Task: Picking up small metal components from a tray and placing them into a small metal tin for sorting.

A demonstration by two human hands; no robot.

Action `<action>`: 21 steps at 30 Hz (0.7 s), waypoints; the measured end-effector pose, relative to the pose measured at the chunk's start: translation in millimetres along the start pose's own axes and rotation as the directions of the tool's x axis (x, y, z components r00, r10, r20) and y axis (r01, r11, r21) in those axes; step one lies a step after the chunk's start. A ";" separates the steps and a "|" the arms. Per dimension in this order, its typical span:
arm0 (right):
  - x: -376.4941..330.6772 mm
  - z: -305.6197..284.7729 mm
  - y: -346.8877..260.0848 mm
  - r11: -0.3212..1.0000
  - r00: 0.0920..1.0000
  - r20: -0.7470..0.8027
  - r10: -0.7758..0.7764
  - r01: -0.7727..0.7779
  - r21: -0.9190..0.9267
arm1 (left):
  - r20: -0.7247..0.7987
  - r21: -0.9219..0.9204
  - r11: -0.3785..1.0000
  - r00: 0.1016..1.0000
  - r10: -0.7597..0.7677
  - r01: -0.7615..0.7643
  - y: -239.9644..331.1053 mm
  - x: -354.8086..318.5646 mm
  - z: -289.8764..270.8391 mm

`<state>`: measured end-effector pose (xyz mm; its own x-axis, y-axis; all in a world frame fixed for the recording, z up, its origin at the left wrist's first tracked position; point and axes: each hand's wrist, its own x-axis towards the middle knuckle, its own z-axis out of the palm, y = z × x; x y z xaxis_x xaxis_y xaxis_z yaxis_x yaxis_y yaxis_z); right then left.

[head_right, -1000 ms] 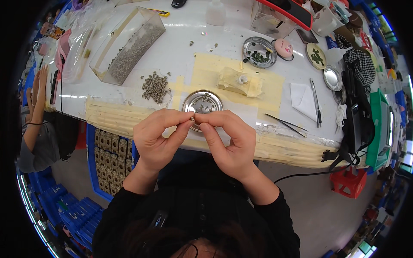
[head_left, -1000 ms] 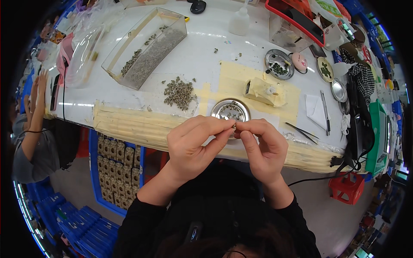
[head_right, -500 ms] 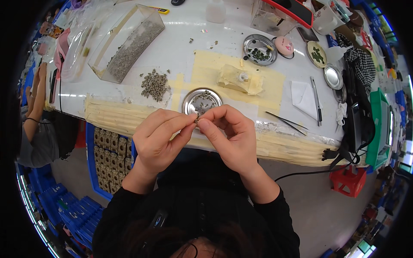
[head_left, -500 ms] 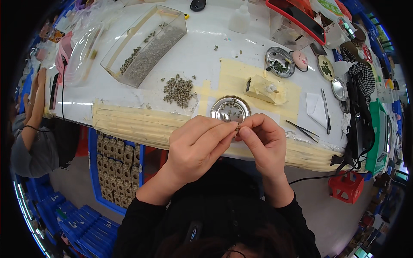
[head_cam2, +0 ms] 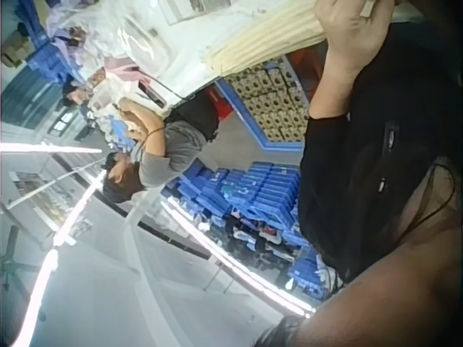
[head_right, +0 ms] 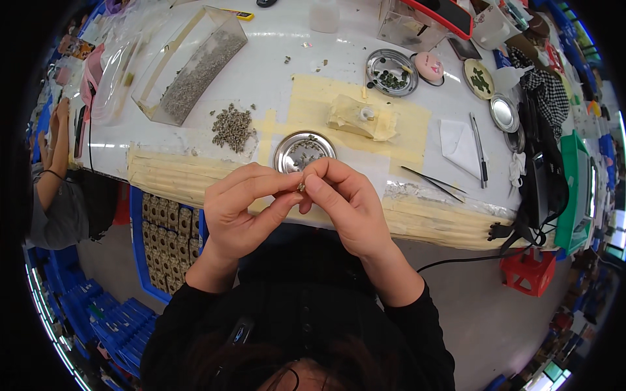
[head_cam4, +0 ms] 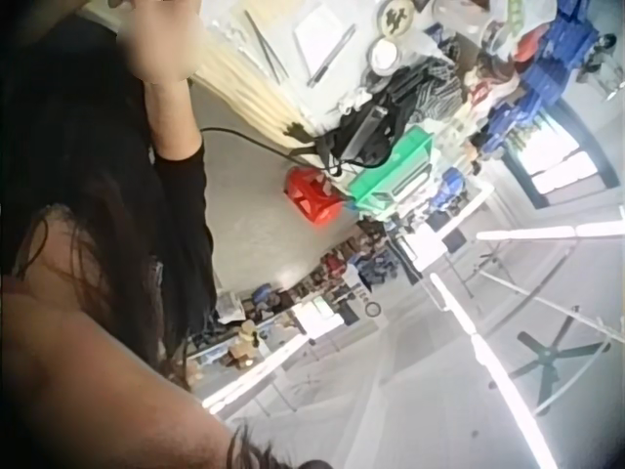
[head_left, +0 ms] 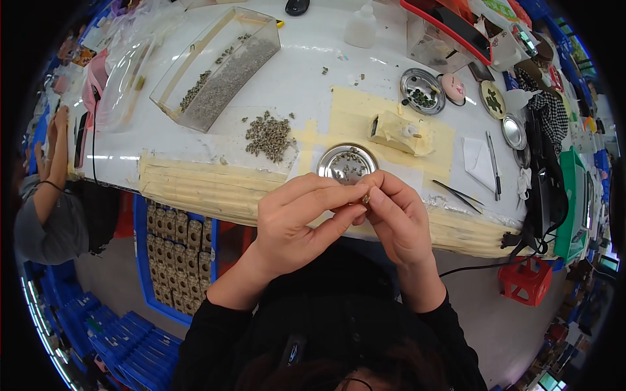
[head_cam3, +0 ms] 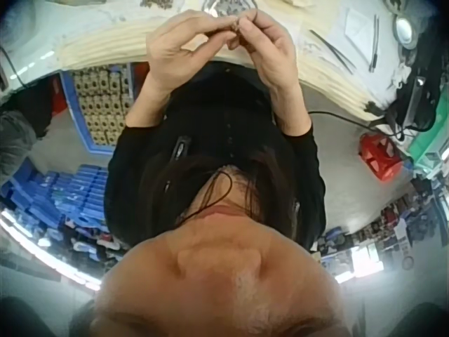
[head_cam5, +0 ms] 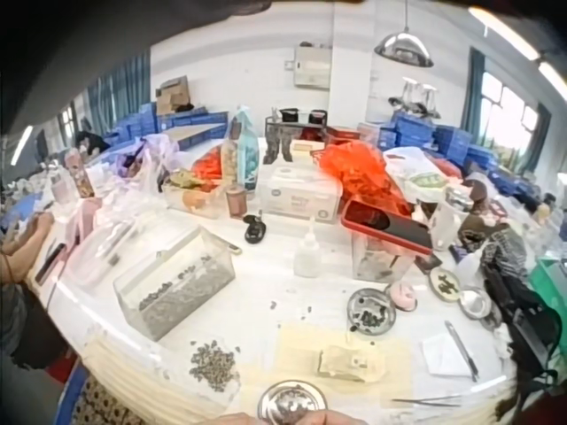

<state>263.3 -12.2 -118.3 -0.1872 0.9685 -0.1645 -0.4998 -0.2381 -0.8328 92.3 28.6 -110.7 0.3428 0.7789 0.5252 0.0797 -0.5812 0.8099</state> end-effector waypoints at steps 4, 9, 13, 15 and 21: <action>-0.2 -0.7 0.5 1.000 1.000 0.012 0.011 -0.011 0.026 | 0.032 -0.050 0.998 0.999 -0.035 0.036 -1.5 -0.4 -1.7; 0.4 -1.6 0.3 1.000 1.000 0.003 -0.006 0.006 -0.009 | 0.044 -0.043 0.999 0.999 0.000 0.002 -4.8 0.9 -1.5; -3.1 6.8 1.1 0.969 0.983 -0.076 -0.167 0.150 -0.194 | 0.032 -0.076 0.994 0.997 -0.075 0.077 -3.0 0.7 -0.7; -3.0 7.2 1.5 0.910 0.957 -0.084 -0.279 0.235 -0.342 | 0.025 -0.117 0.982 0.989 -0.145 0.147 -1.7 -0.6 -0.9; -3.1 7.9 2.7 0.819 0.925 -0.069 -0.375 0.295 -0.492 | 0.022 -0.177 0.974 0.990 -0.137 0.138 -4.3 -3.9 -0.3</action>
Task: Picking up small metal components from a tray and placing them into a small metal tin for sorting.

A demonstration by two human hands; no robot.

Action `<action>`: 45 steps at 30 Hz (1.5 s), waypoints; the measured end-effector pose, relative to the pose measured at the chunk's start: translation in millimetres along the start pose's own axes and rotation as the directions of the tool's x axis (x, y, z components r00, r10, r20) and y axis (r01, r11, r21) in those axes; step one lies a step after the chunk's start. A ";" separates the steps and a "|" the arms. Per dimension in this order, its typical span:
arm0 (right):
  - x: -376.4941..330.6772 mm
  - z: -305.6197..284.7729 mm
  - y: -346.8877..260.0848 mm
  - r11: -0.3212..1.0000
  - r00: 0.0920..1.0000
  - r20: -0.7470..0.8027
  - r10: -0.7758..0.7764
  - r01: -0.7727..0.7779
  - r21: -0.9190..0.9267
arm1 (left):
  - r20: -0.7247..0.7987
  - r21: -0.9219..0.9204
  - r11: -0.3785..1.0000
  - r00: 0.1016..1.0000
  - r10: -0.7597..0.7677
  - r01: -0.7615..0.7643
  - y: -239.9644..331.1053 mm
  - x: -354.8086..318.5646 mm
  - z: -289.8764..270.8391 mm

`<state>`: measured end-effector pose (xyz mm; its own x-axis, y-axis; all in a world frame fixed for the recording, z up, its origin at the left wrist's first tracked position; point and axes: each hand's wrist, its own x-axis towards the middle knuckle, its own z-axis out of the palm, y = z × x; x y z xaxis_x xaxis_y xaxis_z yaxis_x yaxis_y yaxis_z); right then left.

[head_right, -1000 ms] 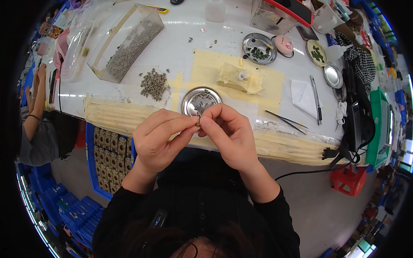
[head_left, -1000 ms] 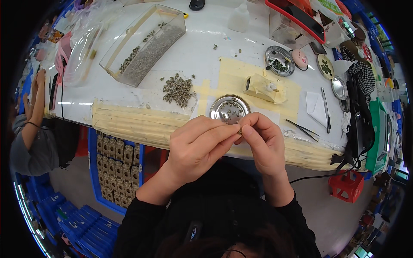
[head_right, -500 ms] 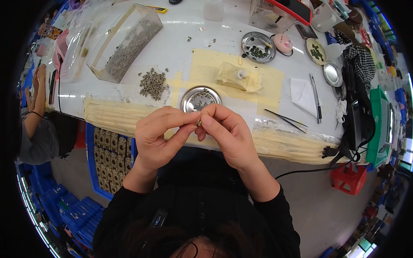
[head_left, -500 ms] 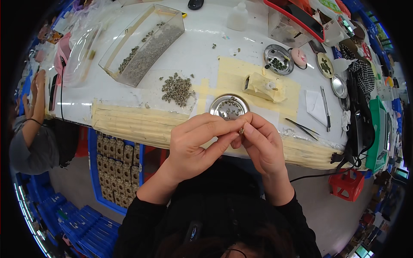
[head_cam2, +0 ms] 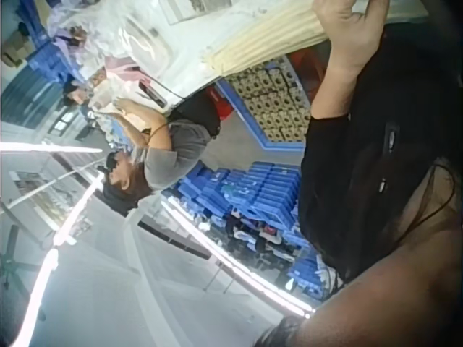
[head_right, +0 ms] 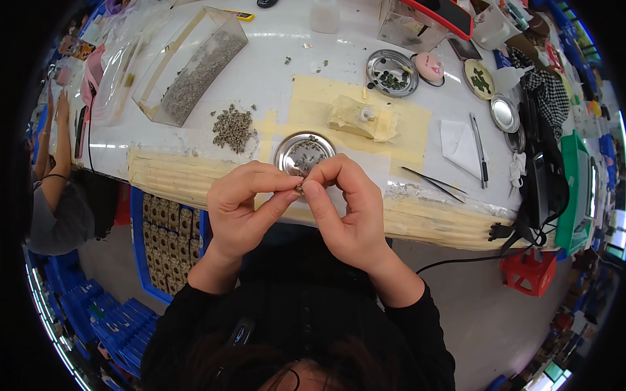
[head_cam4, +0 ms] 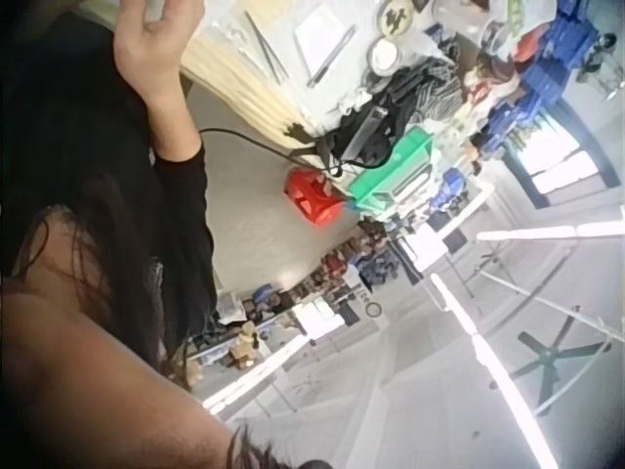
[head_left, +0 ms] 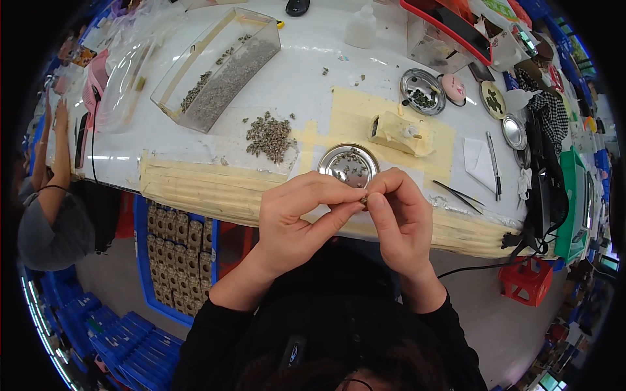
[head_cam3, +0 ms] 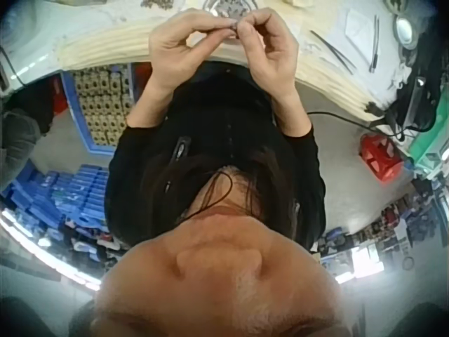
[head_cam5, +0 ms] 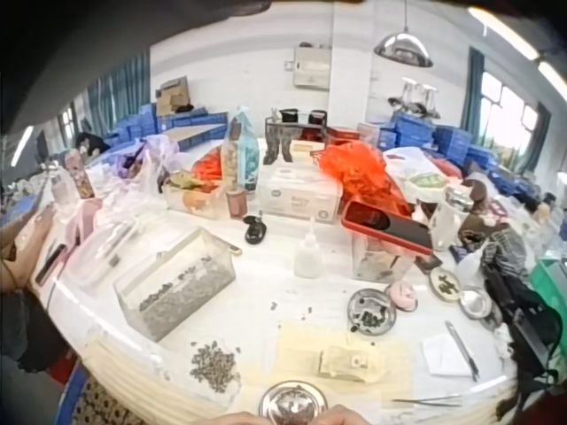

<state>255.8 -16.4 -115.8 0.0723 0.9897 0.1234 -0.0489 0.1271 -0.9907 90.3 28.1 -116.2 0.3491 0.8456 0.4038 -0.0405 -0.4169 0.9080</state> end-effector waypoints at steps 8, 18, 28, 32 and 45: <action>5.7 -0.4 2.2 0.901 0.950 0.004 -0.311 0.296 -0.318 | -0.006 -0.263 0.919 0.952 -0.307 0.295 3.9 -5.4 2.2; 8.3 -2.5 0.1 0.766 0.893 0.051 -0.447 0.412 -0.494 | 0.003 -0.095 0.970 0.974 -0.226 0.226 1.0 -6.5 3.5; 7.6 -2.3 -3.5 0.742 0.903 0.026 -0.428 0.368 -0.560 | -0.011 0.455 0.848 0.951 0.310 -0.271 -4.0 -0.9 8.4; 6.8 -3.1 -3.2 0.726 0.899 0.037 -0.437 0.377 -0.575 | 0.018 0.544 0.769 0.921 0.389 -0.336 -3.6 -1.4 10.5; 2.2 -10.0 -1.6 0.947 0.974 0.122 0.193 -0.217 0.238 | -0.055 0.164 0.978 0.989 0.136 -0.126 -5.4 -3.0 3.9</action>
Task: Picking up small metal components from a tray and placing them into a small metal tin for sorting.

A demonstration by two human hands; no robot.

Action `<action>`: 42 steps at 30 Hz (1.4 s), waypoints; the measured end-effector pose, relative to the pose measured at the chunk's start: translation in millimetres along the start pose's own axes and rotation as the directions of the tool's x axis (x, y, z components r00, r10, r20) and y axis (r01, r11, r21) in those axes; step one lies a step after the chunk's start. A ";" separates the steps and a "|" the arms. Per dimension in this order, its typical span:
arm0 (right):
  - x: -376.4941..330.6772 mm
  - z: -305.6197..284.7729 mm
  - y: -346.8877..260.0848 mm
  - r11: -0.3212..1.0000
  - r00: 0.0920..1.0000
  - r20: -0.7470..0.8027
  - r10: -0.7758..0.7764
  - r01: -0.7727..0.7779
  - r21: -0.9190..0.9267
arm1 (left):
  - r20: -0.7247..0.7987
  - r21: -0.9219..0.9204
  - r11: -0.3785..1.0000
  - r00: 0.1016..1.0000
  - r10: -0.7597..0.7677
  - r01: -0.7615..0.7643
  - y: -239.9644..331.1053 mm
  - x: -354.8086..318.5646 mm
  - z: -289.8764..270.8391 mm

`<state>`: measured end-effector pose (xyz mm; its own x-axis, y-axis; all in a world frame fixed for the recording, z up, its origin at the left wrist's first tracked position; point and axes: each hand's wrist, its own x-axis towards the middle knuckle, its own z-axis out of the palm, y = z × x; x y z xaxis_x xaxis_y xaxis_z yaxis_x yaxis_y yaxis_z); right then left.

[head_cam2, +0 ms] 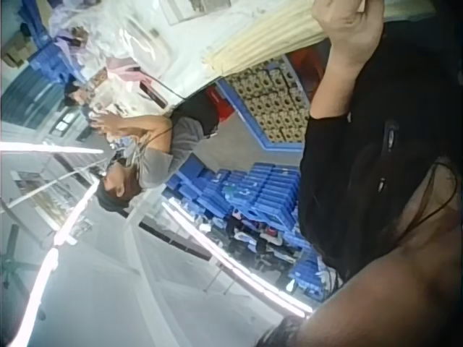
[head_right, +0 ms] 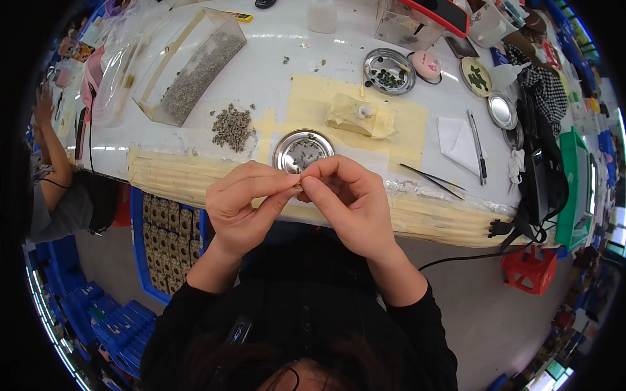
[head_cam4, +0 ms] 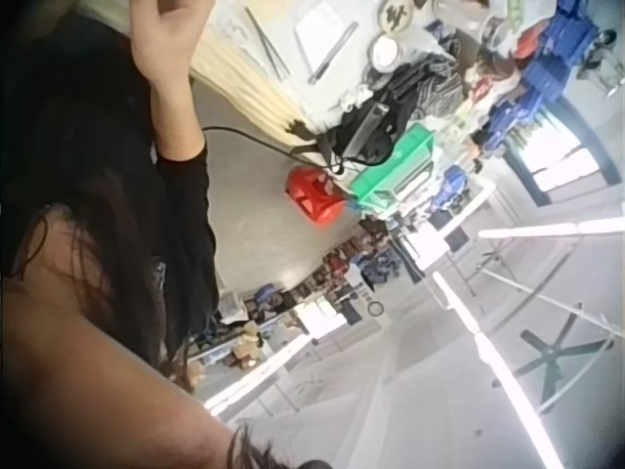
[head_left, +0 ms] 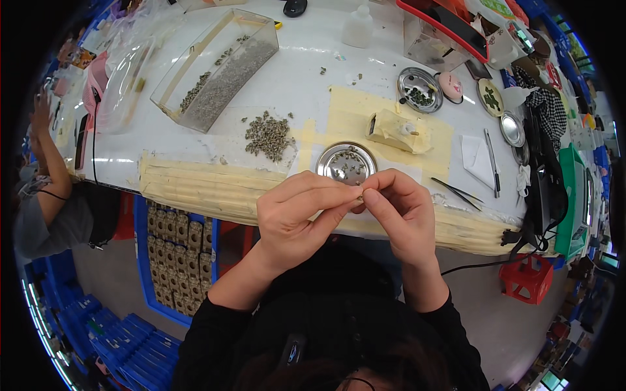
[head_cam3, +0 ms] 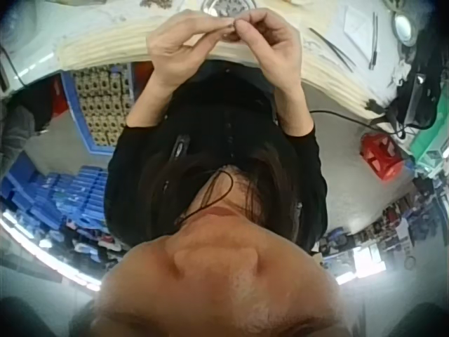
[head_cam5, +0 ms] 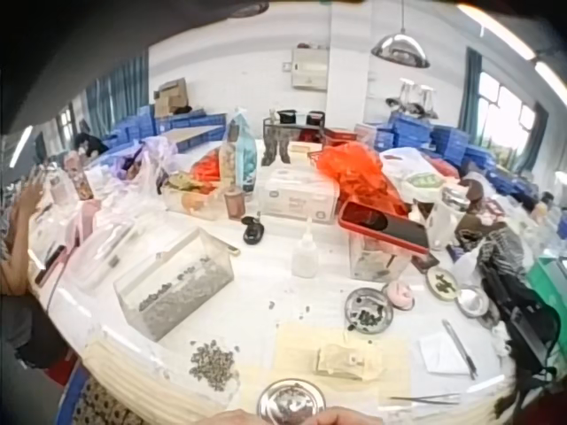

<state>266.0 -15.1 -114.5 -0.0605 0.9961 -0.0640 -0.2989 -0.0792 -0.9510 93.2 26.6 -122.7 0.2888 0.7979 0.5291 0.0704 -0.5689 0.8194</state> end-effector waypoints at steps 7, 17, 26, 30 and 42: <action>-0.6 -0.9 2.7 0.992 1.000 0.011 0.023 -0.025 0.126 | -0.003 -0.045 0.998 0.999 -0.046 0.046 -2.8 -0.2 -1.0; -2.3 0.3 7.3 0.995 1.000 -0.014 0.000 0.002 0.104 | 0.037 0.099 0.995 0.999 0.027 -0.031 4.1 1.8 -1.9; -5.5 1.4 5.2 0.998 0.997 -0.019 -0.069 0.069 -0.006 | 0.048 0.021 0.999 0.998 -0.038 0.037 5.9 2.8 -3.8; -3.5 1.5 4.5 0.994 1.000 0.008 0.010 -0.011 0.113 | 0.051 -0.039 0.997 0.996 -0.067 0.069 2.4 2.2 -5.4; -4.1 1.5 7.5 0.988 0.999 0.019 0.041 -0.043 0.151 | 0.034 0.015 0.999 0.999 -0.030 0.030 6.4 2.7 -4.0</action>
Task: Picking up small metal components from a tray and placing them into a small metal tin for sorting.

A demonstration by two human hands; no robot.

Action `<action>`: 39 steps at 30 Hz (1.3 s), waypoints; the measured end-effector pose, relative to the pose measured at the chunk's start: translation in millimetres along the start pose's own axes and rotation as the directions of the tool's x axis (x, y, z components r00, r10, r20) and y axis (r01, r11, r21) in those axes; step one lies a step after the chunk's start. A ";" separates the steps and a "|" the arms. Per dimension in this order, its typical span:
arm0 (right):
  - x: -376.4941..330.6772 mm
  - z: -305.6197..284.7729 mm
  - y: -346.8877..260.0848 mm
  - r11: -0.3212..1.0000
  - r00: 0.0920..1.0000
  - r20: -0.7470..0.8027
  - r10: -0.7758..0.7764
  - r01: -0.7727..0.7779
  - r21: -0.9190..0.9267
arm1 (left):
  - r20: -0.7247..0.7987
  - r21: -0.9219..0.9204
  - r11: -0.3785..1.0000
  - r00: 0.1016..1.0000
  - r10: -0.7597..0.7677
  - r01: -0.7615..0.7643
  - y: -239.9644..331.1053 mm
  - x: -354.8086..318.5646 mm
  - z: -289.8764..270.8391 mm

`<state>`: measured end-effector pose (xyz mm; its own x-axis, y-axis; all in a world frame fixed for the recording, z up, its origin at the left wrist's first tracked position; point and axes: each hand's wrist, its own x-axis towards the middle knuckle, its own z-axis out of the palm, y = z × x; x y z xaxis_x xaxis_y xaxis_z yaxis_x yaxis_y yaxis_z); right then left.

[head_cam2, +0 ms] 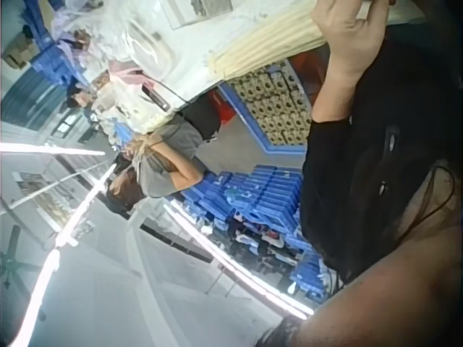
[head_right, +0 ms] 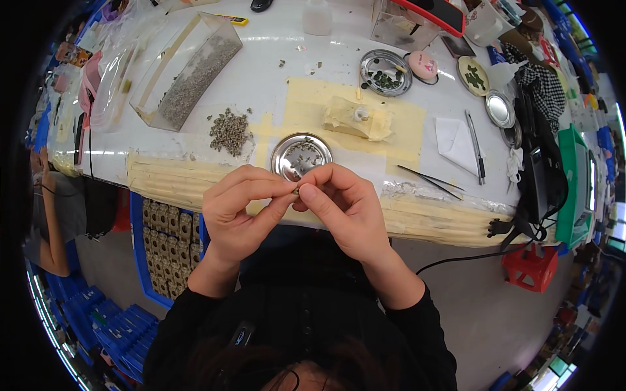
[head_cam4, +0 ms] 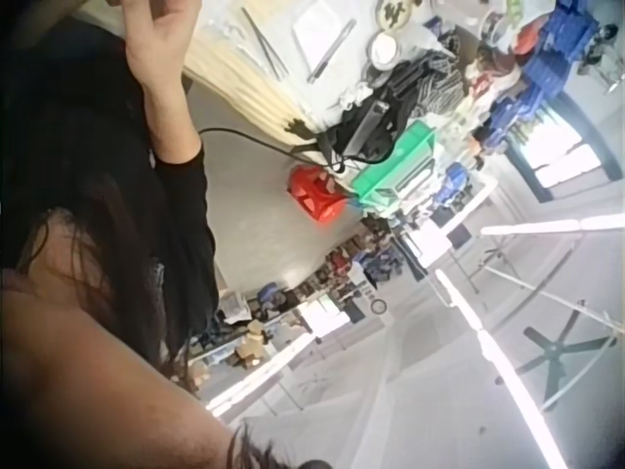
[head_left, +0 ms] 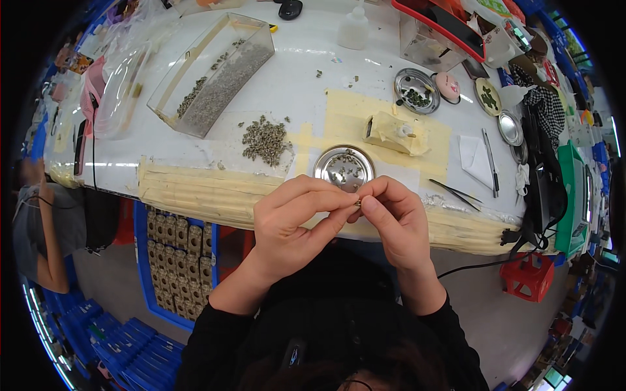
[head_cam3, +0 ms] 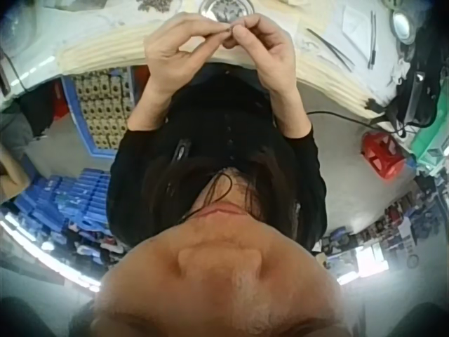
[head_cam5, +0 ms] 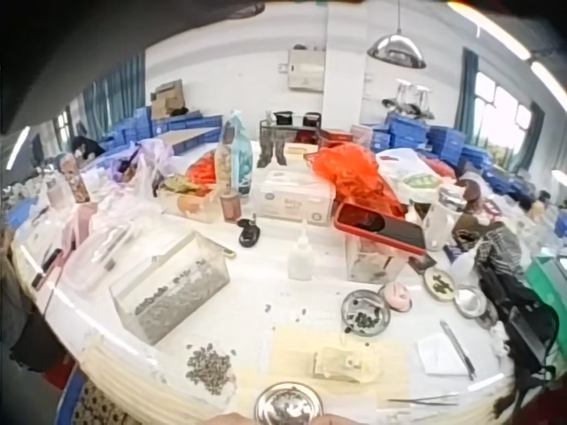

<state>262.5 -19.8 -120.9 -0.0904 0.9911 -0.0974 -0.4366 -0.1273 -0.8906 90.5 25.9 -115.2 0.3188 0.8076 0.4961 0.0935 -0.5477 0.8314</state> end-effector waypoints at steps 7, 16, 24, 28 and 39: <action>0.9 -1.1 1.4 0.998 0.999 -0.008 -0.047 0.047 -0.032 | -0.006 0.059 0.998 1.000 -0.004 0.005 2.6 -0.4 -0.6; 0.1 -0.6 1.2 0.999 0.999 0.004 -0.031 0.032 -0.041 | 0.001 0.017 1.000 1.000 -0.015 0.015 2.8 0.2 0.3; -0.3 -1.0 3.2 0.998 0.999 -0.011 -0.040 0.039 -0.056 | 0.007 0.049 0.999 1.000 0.013 -0.013 1.8 -0.4 0.1; -0.2 -1.4 -2.2 0.986 0.989 -0.097 -0.111 0.097 -0.138 | -0.002 0.059 0.998 1.000 -0.018 0.018 0.0 -0.2 1.4; -5.8 -17.6 -8.7 0.911 0.929 -0.226 -0.294 0.201 -0.361 | 0.110 0.384 0.923 0.991 -0.074 0.026 -16.4 2.3 12.5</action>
<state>282.6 -23.8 -120.4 0.2469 0.9664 0.0711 -0.0930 0.0967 -0.9910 101.5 34.0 -130.9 0.4126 0.8168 0.4032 0.4569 -0.5685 0.6841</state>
